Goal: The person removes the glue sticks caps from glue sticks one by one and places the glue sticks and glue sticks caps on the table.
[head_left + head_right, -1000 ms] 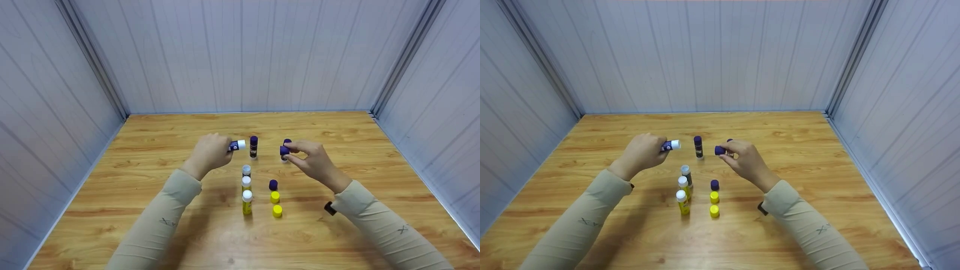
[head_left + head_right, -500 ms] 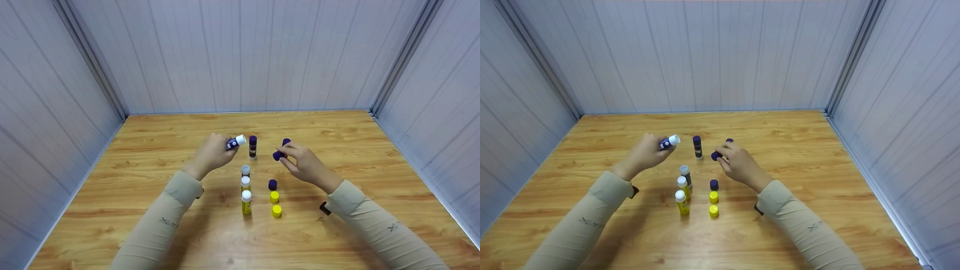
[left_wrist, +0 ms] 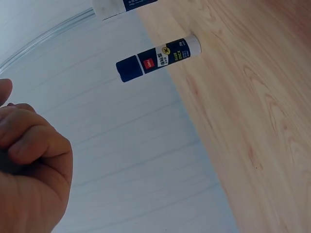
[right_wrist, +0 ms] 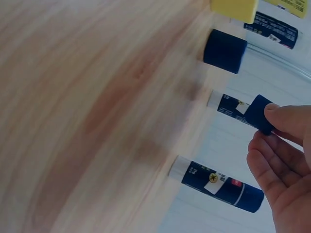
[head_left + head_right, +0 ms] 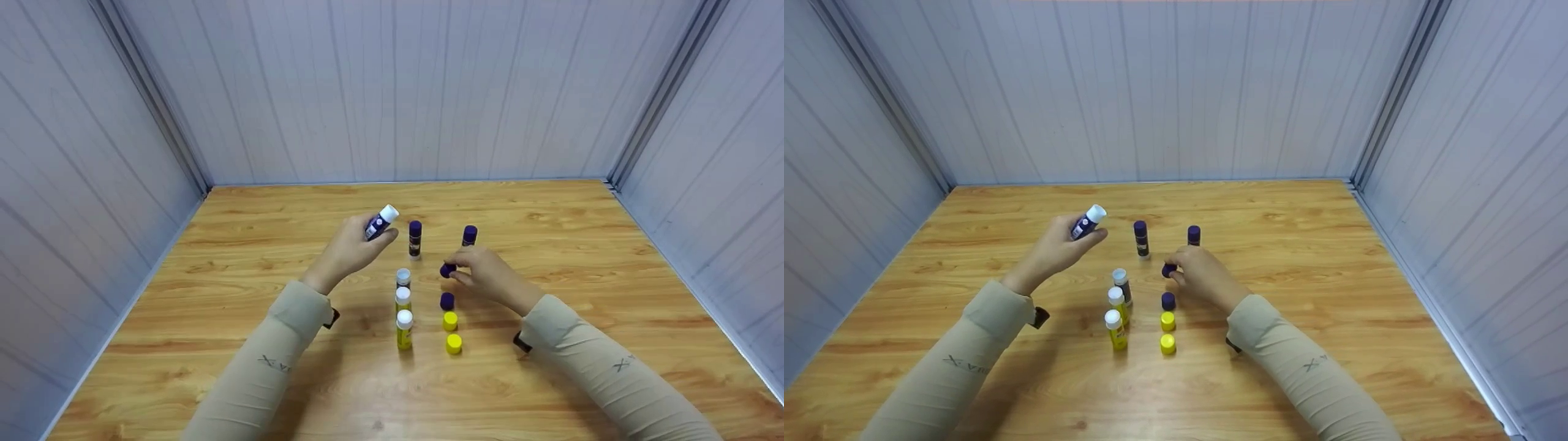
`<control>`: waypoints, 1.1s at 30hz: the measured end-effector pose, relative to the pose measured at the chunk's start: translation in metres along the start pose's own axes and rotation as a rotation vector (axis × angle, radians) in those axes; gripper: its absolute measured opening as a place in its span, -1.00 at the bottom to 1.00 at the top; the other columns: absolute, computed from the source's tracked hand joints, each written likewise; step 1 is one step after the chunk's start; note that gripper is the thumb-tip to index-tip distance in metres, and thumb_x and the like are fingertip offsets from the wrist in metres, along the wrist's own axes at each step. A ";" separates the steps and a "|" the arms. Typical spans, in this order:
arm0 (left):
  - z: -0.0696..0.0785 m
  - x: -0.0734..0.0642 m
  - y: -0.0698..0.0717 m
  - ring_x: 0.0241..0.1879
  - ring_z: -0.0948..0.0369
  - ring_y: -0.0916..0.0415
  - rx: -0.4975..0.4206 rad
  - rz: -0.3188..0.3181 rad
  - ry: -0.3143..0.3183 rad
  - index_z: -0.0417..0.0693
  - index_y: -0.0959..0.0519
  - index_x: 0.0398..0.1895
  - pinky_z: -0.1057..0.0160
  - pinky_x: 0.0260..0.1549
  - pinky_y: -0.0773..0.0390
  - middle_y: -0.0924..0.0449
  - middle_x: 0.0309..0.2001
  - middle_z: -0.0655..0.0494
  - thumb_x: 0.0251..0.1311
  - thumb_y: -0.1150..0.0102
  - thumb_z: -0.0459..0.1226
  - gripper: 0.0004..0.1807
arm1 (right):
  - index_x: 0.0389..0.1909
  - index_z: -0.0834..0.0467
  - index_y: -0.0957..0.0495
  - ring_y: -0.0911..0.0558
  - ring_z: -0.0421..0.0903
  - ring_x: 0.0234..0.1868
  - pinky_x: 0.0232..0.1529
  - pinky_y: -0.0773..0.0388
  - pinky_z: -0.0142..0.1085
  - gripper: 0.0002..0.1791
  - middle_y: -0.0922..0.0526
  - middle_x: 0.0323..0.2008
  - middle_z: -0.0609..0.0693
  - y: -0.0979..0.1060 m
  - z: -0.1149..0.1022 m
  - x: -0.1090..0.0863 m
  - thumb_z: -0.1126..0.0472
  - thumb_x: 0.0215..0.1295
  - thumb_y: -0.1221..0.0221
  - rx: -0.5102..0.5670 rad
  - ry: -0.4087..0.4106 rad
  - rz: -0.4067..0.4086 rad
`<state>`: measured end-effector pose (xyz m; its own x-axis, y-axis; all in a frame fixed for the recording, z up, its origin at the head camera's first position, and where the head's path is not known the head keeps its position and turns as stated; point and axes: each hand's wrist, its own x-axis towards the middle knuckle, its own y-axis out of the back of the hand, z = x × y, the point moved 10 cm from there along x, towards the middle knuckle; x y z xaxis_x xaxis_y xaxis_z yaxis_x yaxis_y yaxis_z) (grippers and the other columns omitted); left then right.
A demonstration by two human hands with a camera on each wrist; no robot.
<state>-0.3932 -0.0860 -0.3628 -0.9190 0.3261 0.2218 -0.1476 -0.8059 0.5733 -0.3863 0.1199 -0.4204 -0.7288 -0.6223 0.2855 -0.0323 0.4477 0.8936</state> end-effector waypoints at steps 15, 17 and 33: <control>-0.001 -0.003 0.001 -0.42 0.18 -0.34 -0.071 0.015 -0.031 -0.11 -0.56 -0.05 0.20 -0.39 -0.43 -0.45 -0.34 0.08 0.67 0.00 0.02 -0.62 | 0.09 0.24 -0.79 -0.79 0.06 -0.02 0.09 -0.77 -0.04 -0.77 -0.83 -0.05 0.12 -0.029 0.014 0.006 0.32 0.49 -0.35 -0.008 -0.113 -0.189; -0.002 -0.004 0.001 -0.41 0.18 -0.33 -0.091 0.012 -0.032 -0.10 -0.54 -0.07 0.20 -0.38 -0.41 -0.45 -0.34 0.08 0.68 0.02 0.00 -0.65 | 0.10 0.25 -0.78 -0.78 0.07 -0.03 0.08 -0.76 -0.03 -0.76 -0.82 -0.06 0.13 -0.031 0.015 0.007 0.32 0.49 -0.34 -0.013 -0.122 -0.199; -0.010 -0.004 -0.010 -0.42 0.17 -0.28 -0.172 -0.049 0.001 -0.01 -0.46 -0.10 0.21 -0.39 -0.33 -0.41 -0.35 0.09 0.66 0.13 -0.09 -0.76 | 0.02 0.23 -0.80 -0.81 0.01 -0.06 0.05 -0.78 -0.06 -0.82 -0.86 -0.08 0.10 -0.039 0.020 0.016 0.34 0.50 -0.32 0.023 -0.178 -0.269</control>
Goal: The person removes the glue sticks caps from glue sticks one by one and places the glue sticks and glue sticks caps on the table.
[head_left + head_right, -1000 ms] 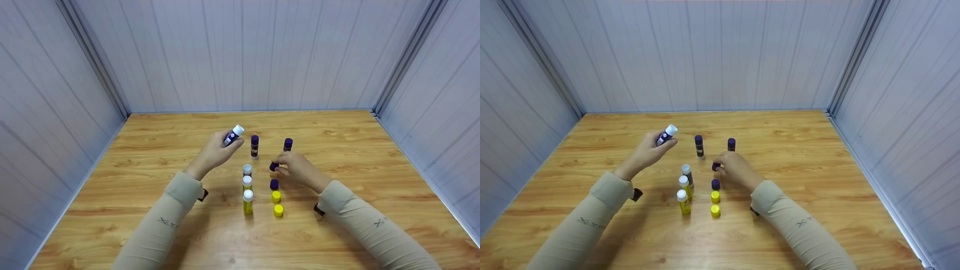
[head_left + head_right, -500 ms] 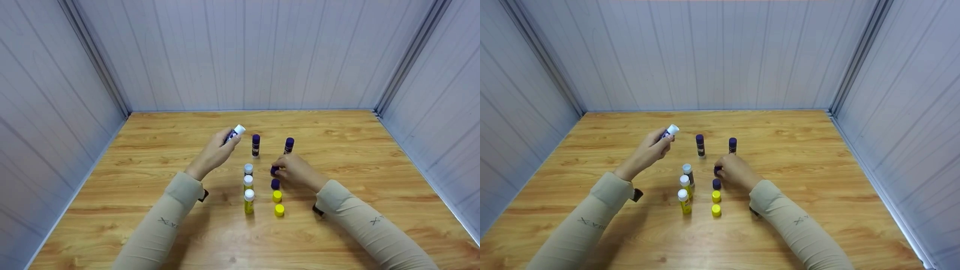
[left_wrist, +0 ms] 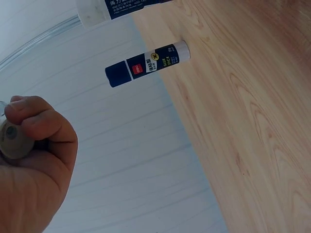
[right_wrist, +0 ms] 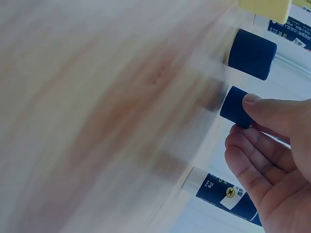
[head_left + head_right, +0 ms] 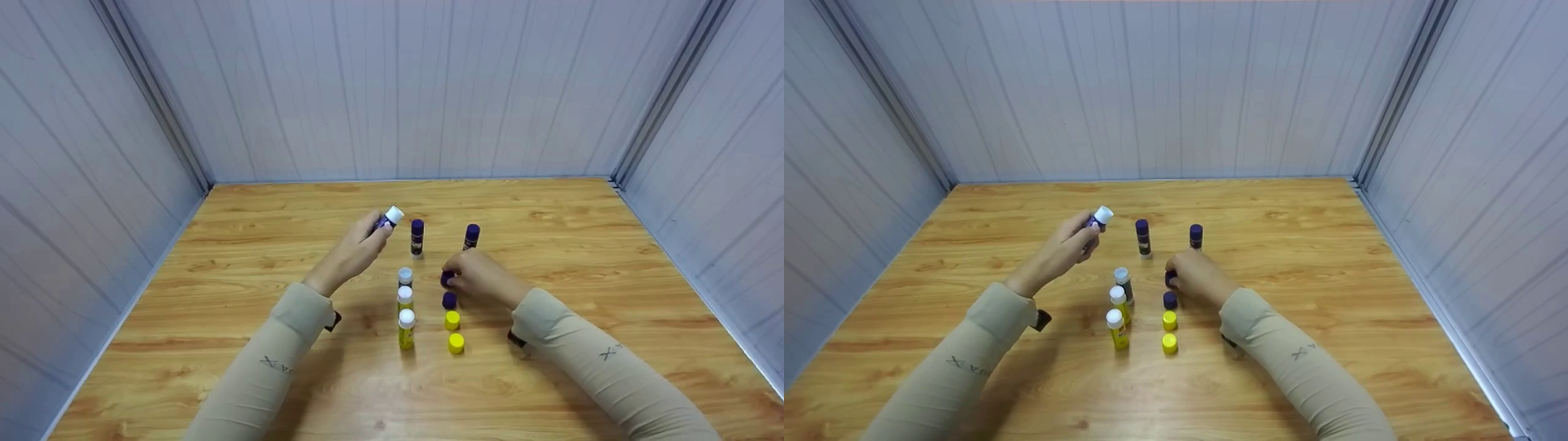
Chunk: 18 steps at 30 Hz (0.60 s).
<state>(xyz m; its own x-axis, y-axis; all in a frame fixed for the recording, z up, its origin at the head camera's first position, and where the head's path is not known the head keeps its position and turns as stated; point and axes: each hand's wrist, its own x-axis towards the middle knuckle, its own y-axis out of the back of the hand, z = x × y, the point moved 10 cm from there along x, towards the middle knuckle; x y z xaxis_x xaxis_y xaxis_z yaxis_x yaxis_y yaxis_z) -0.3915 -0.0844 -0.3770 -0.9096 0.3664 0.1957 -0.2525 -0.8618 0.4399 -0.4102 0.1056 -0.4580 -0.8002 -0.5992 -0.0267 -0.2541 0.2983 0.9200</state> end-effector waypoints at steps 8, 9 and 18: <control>-0.005 0.003 -0.003 -0.41 0.17 -0.27 -0.025 -0.012 0.011 -0.03 -0.44 -0.01 0.22 -0.37 -0.33 -0.40 -0.34 0.07 0.66 0.19 -0.10 -0.75 | 0.03 0.24 -0.80 -0.80 0.00 -0.07 0.02 -0.78 -0.07 -0.82 -0.85 -0.07 0.12 -0.002 -0.001 0.002 0.31 0.51 -0.33 -0.038 -0.002 -0.022; -0.006 0.004 -0.003 -0.41 0.17 -0.28 -0.030 -0.010 0.013 -0.03 -0.43 0.03 0.22 -0.36 -0.34 -0.41 -0.33 0.04 0.66 0.19 -0.09 -0.75 | 0.02 0.24 -0.80 -0.80 0.00 -0.07 0.02 -0.78 -0.08 -0.82 -0.85 -0.07 0.13 -0.001 -0.001 0.002 0.31 0.51 -0.34 -0.037 0.000 -0.023; -0.016 0.011 -0.007 -0.25 0.12 -0.45 -0.029 -0.022 0.020 -0.11 -0.38 0.21 0.08 -0.13 -0.58 -0.48 -0.17 -0.05 0.71 0.09 -0.08 -0.70 | -0.07 0.25 -0.82 -0.81 0.02 -0.10 0.02 -0.78 -0.07 -0.87 -0.86 -0.11 0.14 0.001 -0.006 0.007 0.30 0.49 -0.36 -0.073 0.010 -0.044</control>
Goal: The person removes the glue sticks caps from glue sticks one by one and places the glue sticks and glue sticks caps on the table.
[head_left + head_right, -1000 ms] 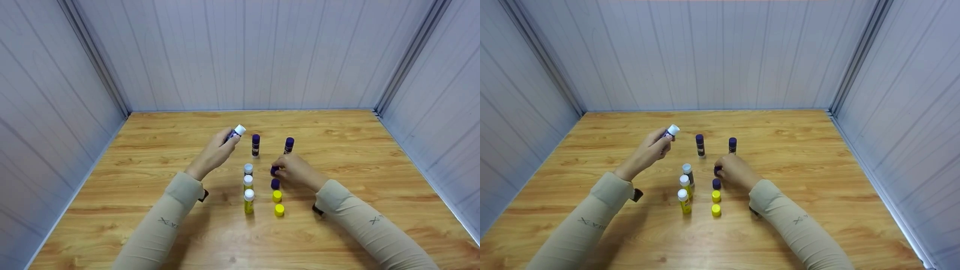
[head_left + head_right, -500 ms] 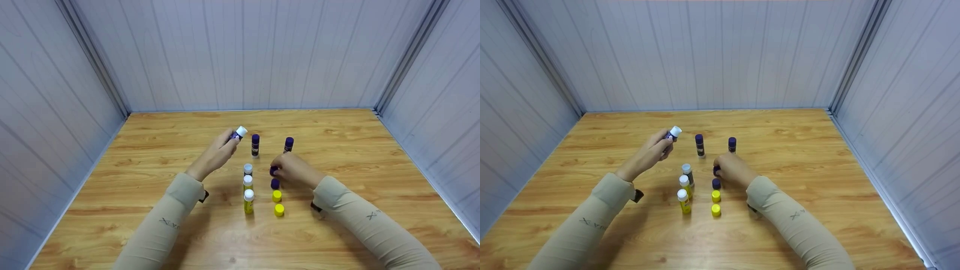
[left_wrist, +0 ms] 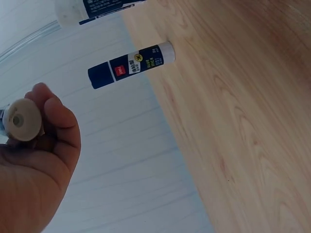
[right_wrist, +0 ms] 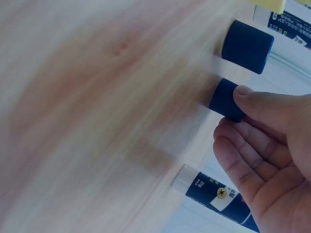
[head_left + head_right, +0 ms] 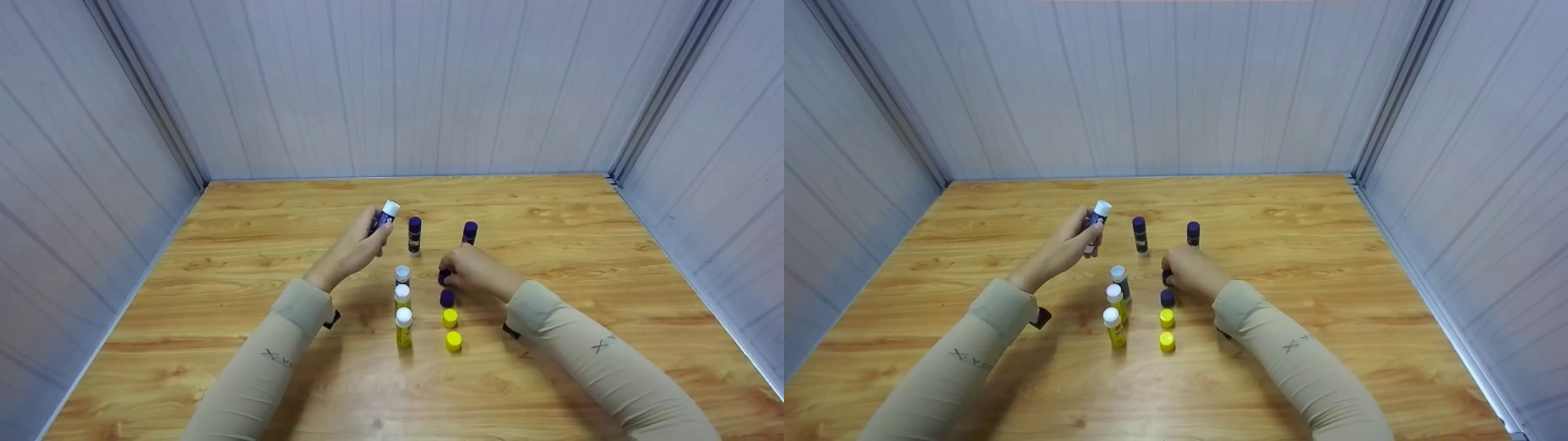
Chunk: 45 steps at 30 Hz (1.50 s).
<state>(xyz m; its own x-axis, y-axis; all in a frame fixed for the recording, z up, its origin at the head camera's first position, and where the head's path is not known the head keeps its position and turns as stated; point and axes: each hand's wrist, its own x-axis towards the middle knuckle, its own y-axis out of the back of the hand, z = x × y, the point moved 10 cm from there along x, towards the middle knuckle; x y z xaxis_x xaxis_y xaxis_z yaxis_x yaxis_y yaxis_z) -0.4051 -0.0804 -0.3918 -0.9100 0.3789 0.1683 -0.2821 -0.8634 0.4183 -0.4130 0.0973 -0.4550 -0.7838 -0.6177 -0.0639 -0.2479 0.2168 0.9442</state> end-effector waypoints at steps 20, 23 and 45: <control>-0.041 0.015 -0.015 -0.03 0.01 -0.74 0.124 -0.047 0.074 -0.19 -0.71 0.02 0.00 0.06 -0.76 -0.77 -0.08 -0.05 0.39 -0.43 -0.36 -0.80 | -0.06 0.25 -0.81 -0.79 0.00 -0.14 0.01 -0.78 -0.09 -0.86 -0.85 -0.12 0.15 -0.003 0.000 0.002 0.31 0.49 -0.35 0.003 -0.052 -0.025; -0.044 0.017 -0.020 0.00 -0.01 -0.74 0.181 -0.073 0.077 -0.22 -0.72 -0.01 0.06 0.07 -0.75 -0.79 -0.08 -0.05 0.35 -0.46 -0.38 -0.79 | -0.07 0.24 -0.81 -0.79 -0.01 -0.14 0.01 -0.77 -0.09 -0.87 -0.85 -0.13 0.14 -0.003 0.000 0.003 0.31 0.50 -0.35 0.005 -0.061 -0.025; -0.055 0.016 -0.044 0.06 0.05 -0.71 0.272 -0.205 0.118 -0.09 -0.76 -0.05 0.07 0.18 -0.72 -0.78 -0.04 0.03 0.36 -0.34 -0.48 -0.81 | -0.10 0.25 -0.81 -0.78 0.02 -0.14 0.02 -0.77 -0.07 -0.89 -0.85 -0.15 0.14 -0.001 0.000 0.000 0.32 0.47 -0.36 -0.021 -0.043 0.001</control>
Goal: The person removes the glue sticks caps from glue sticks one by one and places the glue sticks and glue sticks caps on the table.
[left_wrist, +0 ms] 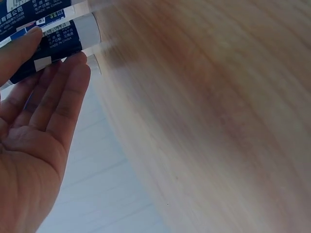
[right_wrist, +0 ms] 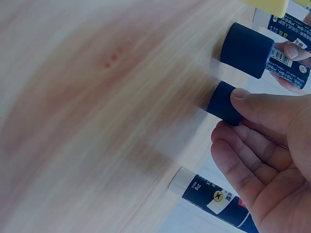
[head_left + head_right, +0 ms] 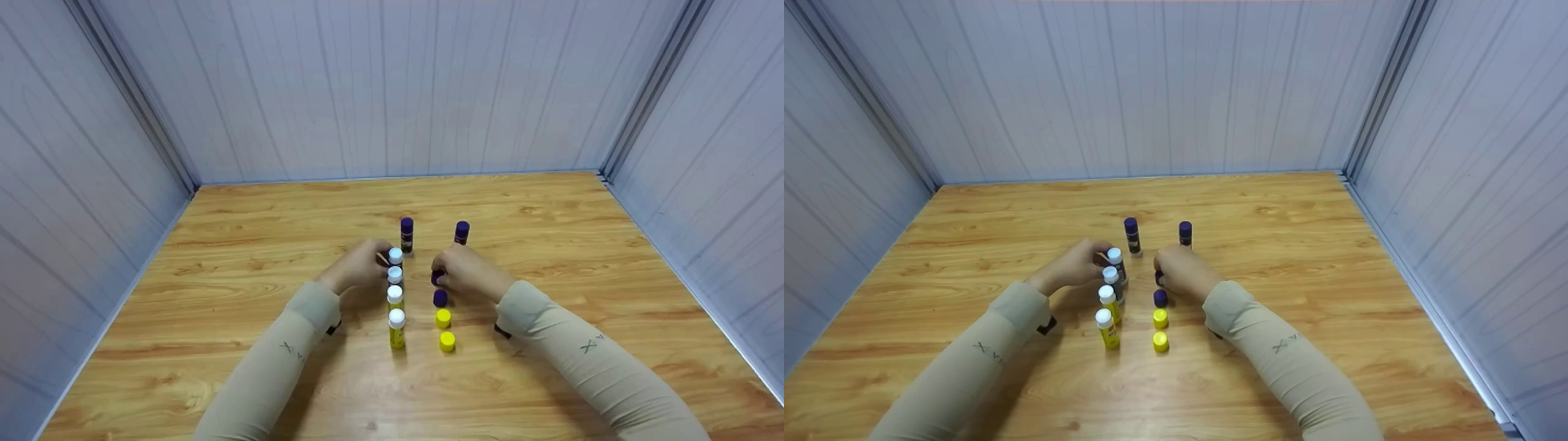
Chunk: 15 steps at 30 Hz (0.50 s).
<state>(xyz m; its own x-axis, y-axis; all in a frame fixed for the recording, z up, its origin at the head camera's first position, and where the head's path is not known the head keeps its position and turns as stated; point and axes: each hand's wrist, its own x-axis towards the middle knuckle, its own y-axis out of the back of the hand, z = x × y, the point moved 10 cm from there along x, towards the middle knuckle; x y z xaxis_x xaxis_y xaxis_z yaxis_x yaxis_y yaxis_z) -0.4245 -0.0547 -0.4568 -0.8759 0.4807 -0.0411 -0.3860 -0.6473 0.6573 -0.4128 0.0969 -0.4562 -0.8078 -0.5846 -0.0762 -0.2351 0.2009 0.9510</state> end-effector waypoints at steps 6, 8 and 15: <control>0.000 0.001 -0.001 -0.05 0.08 -0.74 0.037 -0.024 0.005 -0.09 -0.75 -0.07 0.06 0.14 -0.74 -0.79 -0.11 0.04 0.38 -0.33 -0.45 -0.84 | -0.11 0.23 -0.81 -0.78 0.00 -0.16 -0.01 -0.77 -0.08 -0.90 -0.84 -0.17 0.12 0.002 0.001 -0.001 0.32 0.47 -0.36 0.011 -0.008 0.009; 0.001 0.002 -0.002 -0.06 0.09 -0.74 0.055 -0.032 -0.005 -0.09 -0.76 -0.08 0.06 0.13 -0.74 -0.80 -0.13 0.04 0.39 -0.33 -0.44 -0.85 | -0.07 0.24 -0.80 -0.78 0.02 -0.13 0.01 -0.77 -0.07 -0.88 -0.84 -0.14 0.13 0.001 0.001 -0.002 0.32 0.47 -0.35 0.017 -0.016 0.003; 0.002 0.003 -0.002 -0.08 0.10 -0.74 0.078 -0.037 -0.023 -0.10 -0.76 -0.09 0.07 0.11 -0.75 -0.80 -0.14 0.04 0.39 -0.34 -0.44 -0.87 | 0.11 0.32 -0.73 -0.79 0.13 0.05 0.16 -0.75 0.02 -0.72 -0.81 0.02 0.23 0.000 0.002 -0.001 0.33 0.44 -0.35 0.017 -0.021 -0.012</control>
<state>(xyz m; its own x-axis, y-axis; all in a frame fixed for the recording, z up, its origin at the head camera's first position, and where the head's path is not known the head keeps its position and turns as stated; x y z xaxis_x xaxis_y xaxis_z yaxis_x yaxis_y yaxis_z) -0.4254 -0.0508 -0.4568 -0.8543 0.5175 -0.0494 -0.3934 -0.5814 0.7122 -0.4134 0.0989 -0.4572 -0.8161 -0.5702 -0.0943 -0.2541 0.2075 0.9447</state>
